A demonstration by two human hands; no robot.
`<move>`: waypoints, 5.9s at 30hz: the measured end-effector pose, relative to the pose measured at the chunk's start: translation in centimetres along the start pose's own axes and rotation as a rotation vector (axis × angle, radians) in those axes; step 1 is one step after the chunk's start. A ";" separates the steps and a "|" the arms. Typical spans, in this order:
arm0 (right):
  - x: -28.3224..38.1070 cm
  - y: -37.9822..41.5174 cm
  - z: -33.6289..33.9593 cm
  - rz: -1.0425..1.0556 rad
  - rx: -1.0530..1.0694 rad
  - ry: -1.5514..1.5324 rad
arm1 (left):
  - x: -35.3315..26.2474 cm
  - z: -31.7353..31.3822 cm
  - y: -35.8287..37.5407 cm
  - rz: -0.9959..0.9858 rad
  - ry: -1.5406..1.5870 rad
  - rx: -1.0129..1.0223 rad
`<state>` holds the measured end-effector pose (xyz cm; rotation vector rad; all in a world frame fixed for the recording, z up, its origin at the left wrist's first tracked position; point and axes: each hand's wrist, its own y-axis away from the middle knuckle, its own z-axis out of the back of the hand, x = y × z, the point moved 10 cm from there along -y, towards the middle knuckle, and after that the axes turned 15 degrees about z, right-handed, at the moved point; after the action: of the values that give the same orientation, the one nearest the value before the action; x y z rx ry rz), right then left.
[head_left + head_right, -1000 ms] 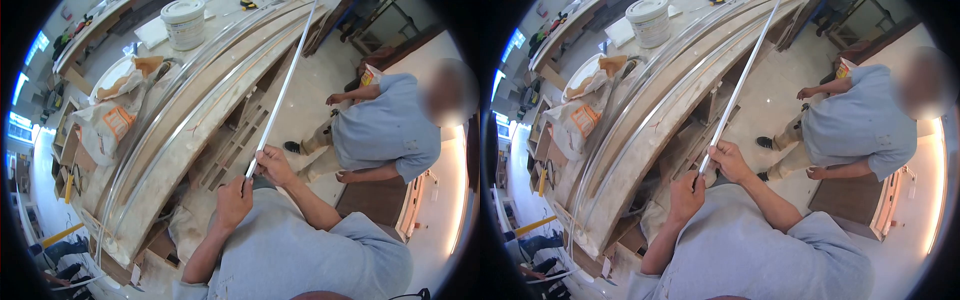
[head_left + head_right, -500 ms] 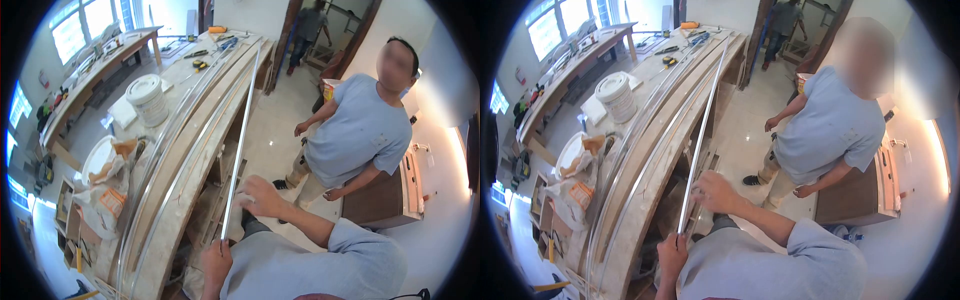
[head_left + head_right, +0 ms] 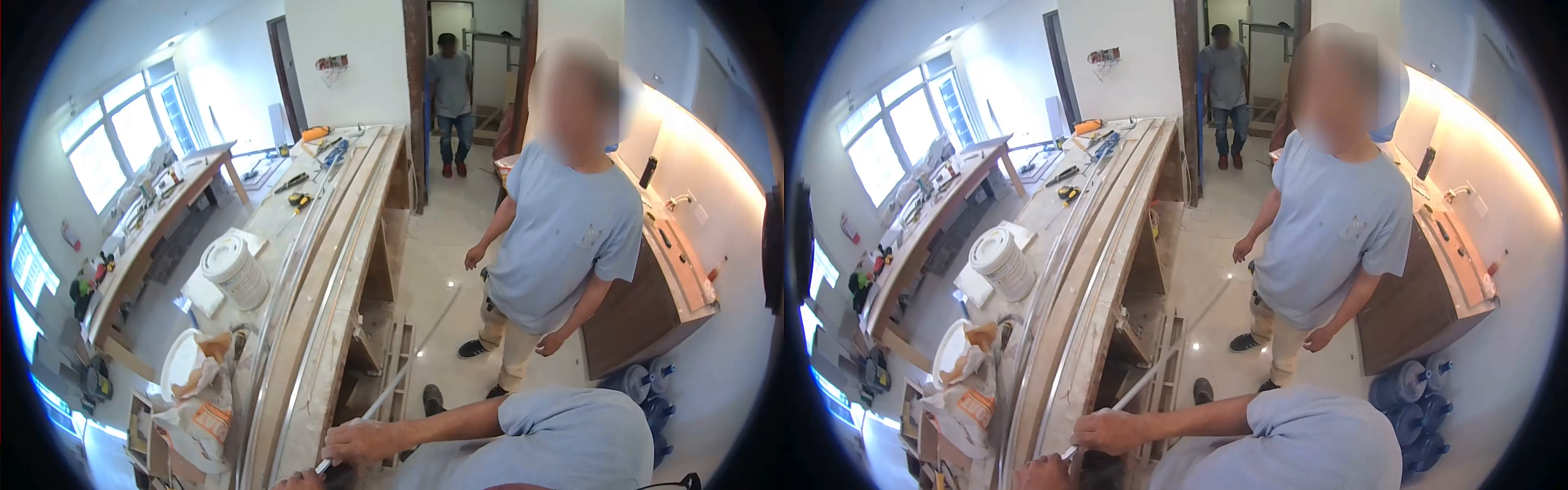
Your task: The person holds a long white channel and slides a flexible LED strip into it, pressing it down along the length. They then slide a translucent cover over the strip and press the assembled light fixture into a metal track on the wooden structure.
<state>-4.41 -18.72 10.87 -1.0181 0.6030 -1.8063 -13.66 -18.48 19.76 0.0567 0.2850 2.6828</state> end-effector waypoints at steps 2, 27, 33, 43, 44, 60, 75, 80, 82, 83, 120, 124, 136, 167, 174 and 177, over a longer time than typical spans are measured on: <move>0.4 -1.3 0.2 -0.004 -0.089 -0.064 | -1.3 3.2 0.4 -0.085 -0.086 -0.014; -4.5 0.8 10.2 -0.395 -1.138 -0.369 | -5.2 -1.8 -7.3 -0.129 1.444 -0.588; -5.0 2.2 13.4 -0.524 -1.169 -0.332 | -5.1 -10.6 -11.2 -0.023 1.297 -0.439; -10.9 4.7 17.5 -0.647 -1.251 -0.346 | -3.8 -16.9 -7.2 0.137 1.144 -0.167; -11.0 4.6 18.1 -0.659 -1.271 -0.367 | -3.7 -16.4 -5.7 0.115 1.232 -0.202; -8.9 2.4 11.7 -0.690 -1.262 -0.782 | -5.4 -11.3 -6.9 0.084 1.486 -0.032; -10.1 3.1 9.9 -0.838 -0.996 -0.689 | -4.3 -10.5 -8.5 0.149 1.395 -0.150; -10.7 2.5 13.8 -0.823 -0.999 -0.552 | -4.1 -12.3 -6.9 0.159 1.447 -0.035; -10.5 2.8 13.8 -0.827 -0.966 -0.560 | -4.0 -13.0 -6.7 0.166 1.520 0.061; -10.2 2.8 13.8 -0.807 -0.963 -0.568 | -4.5 -12.0 -7.0 0.108 1.542 0.101; -4.1 0.2 13.9 -0.675 -0.561 -0.212 | -5.9 -5.3 -9.7 -0.041 1.751 -0.005; -4.5 0.2 14.8 -0.676 -0.545 -0.171 | -5.3 -5.6 -9.6 -0.003 1.703 0.042; -2.2 0.5 16.9 -0.439 -0.432 0.253 | -9.4 -3.7 -10.9 -0.152 1.698 0.070; -8.2 11.3 33.8 -0.349 -0.482 0.021 | -26.6 -1.9 -17.7 0.108 1.625 -0.161; -8.0 12.7 37.5 -0.329 -0.672 -0.078 | -28.8 -2.0 -18.7 0.137 1.655 -0.102; -8.2 13.5 38.1 -0.287 -0.614 0.001 | -30.3 -1.4 -19.1 0.010 1.547 -0.138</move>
<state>36.16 -16.08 17.81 -1.5758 1.0984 -1.9073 21.61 -14.98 14.57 -2.0192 0.4967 2.1317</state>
